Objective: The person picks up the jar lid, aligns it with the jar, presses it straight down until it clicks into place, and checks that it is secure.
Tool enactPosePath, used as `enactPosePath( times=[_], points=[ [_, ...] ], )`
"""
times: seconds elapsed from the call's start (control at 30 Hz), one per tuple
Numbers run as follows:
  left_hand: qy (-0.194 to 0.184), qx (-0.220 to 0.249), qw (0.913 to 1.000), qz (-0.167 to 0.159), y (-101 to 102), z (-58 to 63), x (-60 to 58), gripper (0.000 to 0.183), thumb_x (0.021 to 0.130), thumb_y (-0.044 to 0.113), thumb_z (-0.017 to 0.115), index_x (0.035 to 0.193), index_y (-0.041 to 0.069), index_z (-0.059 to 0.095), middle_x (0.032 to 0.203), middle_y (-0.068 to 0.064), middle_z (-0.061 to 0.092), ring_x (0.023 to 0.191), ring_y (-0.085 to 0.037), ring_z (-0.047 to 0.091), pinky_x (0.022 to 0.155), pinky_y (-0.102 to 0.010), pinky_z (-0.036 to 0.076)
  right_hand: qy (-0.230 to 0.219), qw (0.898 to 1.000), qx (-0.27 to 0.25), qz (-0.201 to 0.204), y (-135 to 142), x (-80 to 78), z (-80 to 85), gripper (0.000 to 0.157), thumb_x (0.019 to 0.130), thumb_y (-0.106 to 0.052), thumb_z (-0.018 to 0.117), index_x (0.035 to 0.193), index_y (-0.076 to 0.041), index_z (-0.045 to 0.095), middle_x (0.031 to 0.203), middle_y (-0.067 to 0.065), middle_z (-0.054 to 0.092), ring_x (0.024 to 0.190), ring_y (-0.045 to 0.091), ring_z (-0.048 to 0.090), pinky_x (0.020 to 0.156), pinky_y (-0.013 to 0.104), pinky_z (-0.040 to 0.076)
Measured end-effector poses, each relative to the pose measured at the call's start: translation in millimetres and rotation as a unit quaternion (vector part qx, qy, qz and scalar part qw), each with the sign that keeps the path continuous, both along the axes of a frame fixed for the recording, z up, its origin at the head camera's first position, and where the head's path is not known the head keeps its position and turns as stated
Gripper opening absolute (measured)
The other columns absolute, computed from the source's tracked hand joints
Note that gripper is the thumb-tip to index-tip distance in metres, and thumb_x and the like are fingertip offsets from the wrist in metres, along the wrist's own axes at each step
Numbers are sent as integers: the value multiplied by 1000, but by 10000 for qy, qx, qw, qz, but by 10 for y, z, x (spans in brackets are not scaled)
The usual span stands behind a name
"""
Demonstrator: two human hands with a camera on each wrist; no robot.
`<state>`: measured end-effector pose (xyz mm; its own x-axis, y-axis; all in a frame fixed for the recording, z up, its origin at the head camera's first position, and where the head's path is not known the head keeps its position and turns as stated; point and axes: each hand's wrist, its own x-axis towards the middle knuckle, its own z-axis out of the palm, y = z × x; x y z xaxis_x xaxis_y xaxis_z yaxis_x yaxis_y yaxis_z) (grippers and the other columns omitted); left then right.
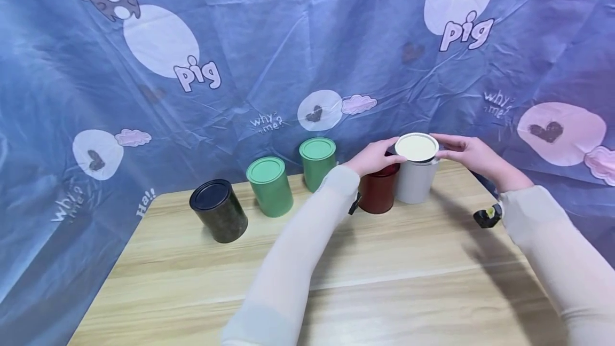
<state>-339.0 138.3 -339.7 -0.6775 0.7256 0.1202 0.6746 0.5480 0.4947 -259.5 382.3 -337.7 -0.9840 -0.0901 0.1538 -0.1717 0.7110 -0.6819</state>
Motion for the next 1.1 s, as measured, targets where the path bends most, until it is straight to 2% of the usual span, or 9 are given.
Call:
enactPosePath(
  times=[0.07,0.13,0.23,0.4,0.47,0.63,0.73,0.97,1.1],
  points=[
    [21,-115,9999,47,66,0,-4,66,95,40,60,151,13,36,150,-1,46,139,-11,41,113,-16,29,-106,9999,28,-6,53,-17,-8,60,92,-34,65,145,-11,46,107,-36,53,96,-24,47,82,2,35],
    [65,-249,9996,110,107,-2,-16,66,95,40,59,150,13,36,149,-1,47,138,-11,42,112,-16,30,-212,9997,58,86,78,-48,-18,60,94,-31,64,146,-9,44,118,-26,58,101,-20,48,94,13,40],
    [114,-454,9987,213,140,-14,-45,66,95,42,59,150,14,36,148,1,47,137,-10,43,111,-16,31,-272,9993,112,214,105,-93,-53,59,95,-30,62,146,-8,43,124,-24,55,107,-17,47,96,13,39],
    [322,-858,9954,281,217,-16,-93,60,95,44,58,146,17,43,143,4,53,132,-9,48,108,-17,36,-375,9985,169,355,137,-160,-102,60,96,-31,60,148,-9,39,139,-3,52,131,14,46,108,30,37],
    [415,-1025,9935,274,266,-11,-102,55,95,44,58,142,18,46,138,4,57,129,-10,51,106,-17,38,-459,9981,234,336,165,-183,-117,60,97,-32,59,148,-10,39,142,7,49,132,16,45,109,36,37],
    [395,-1280,9906,289,367,6,-94,49,95,45,59,136,20,53,132,7,61,124,-8,54,101,-16,41,-576,9976,87,374,256,-197,-160,59,97,-31,58,149,-9,38,119,-30,51,105,-22,44,88,5,35],
    [370,-1342,9895,376,407,7,-74,47,94,45,59,134,21,55,129,8,62,122,-7,55,99,-16,41,-611,9972,-11,431,285,-192,-176,60,98,-31,58,149,-9,37,115,-33,51,101,-25,43,85,1,34],
    [295,-1458,9875,516,411,-1,-45,49,94,45,60,137,23,52,132,10,60,122,-6,55,100,-16,41,-576,9953,305,713,251,-232,-165,60,98,-26,58,147,0,36,141,21,48,102,-24,42,84,1,35],
    [234,-1383,9885,563,401,0,-43,47,93,42,62,136,24,55,130,10,62,121,-6,56,99,-16,42,-612,9937,394,846,224,-260,-164,61,98,-24,58,146,4,35,141,28,45,102,-23,42,84,0,35]
  ],
)
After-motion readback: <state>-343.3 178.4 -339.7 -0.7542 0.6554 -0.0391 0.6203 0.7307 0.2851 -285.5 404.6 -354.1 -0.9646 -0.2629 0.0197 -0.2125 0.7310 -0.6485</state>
